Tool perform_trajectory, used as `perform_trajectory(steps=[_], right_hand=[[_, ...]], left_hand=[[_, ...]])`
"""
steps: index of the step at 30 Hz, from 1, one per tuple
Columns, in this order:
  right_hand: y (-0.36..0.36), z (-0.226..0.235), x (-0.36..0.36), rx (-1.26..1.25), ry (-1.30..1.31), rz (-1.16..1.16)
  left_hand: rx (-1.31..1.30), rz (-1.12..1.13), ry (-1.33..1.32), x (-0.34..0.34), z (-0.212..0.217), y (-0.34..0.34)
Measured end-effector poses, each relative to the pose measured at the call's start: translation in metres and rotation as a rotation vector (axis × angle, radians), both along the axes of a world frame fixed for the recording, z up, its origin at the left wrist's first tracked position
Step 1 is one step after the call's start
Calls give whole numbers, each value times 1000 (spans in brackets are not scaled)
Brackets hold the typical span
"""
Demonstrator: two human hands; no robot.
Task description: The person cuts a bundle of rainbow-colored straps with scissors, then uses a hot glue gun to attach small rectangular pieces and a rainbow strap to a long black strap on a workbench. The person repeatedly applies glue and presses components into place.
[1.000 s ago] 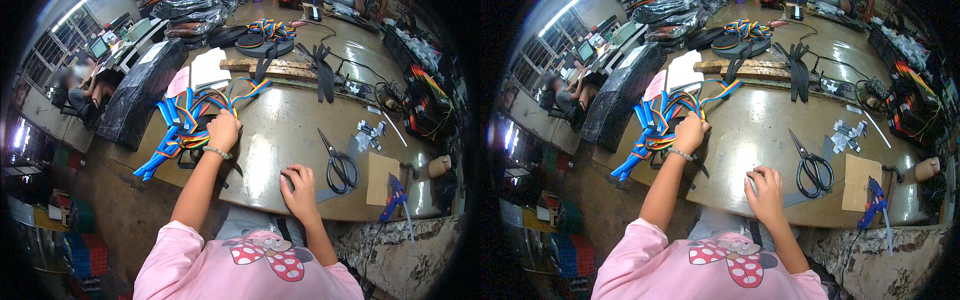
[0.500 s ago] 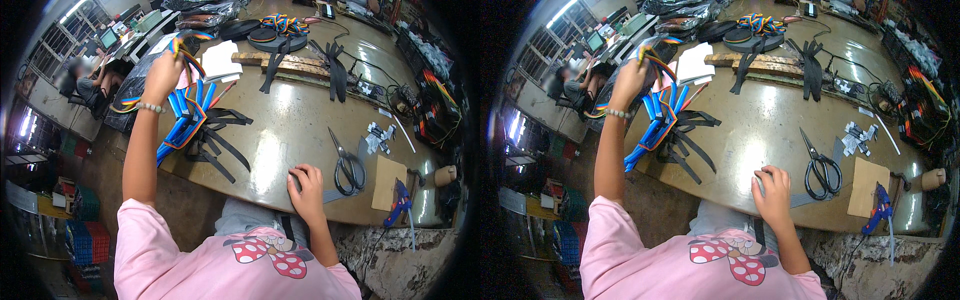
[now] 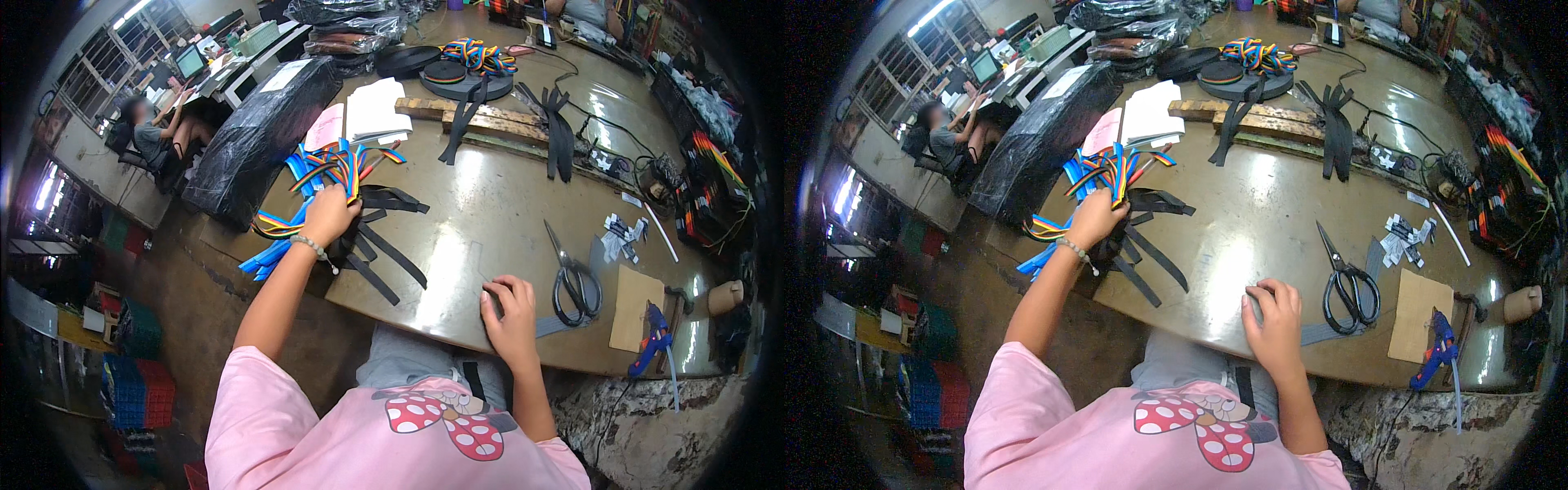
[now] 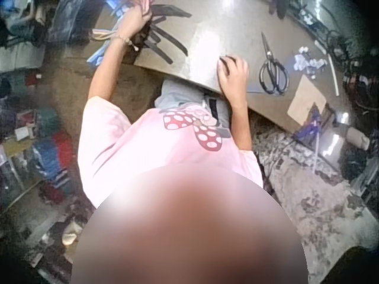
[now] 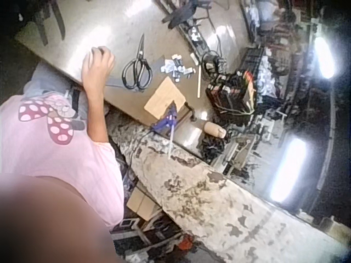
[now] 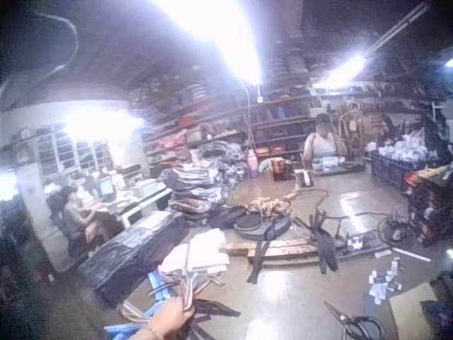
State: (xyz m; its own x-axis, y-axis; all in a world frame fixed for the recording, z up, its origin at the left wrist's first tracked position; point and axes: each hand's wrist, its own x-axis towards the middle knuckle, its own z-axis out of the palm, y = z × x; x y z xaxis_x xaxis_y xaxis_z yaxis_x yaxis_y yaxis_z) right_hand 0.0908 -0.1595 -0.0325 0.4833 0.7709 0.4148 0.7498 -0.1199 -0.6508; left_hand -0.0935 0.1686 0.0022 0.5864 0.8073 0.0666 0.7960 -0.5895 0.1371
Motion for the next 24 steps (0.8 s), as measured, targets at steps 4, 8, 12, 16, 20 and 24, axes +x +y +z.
perform_trajectory(steps=[4,8,12,16,20,24], right_hand=[[1,-3,1,16,-3,-12],[1,-4,1,25,14,-7],[0,-2,1,14,18,-1],[0,-2,2,14,8,8],[1,-2,0,28,-24,18],[-19,16,13,57,-113,10]], left_hand=[[-278,72,-103,-11,23,36],[-670,100,-369,-40,81,85],[-280,119,-404,-69,145,115],[315,-147,-375,-77,122,95],[174,-105,-78,-74,39,44],[214,76,-39,-80,-30,3]])
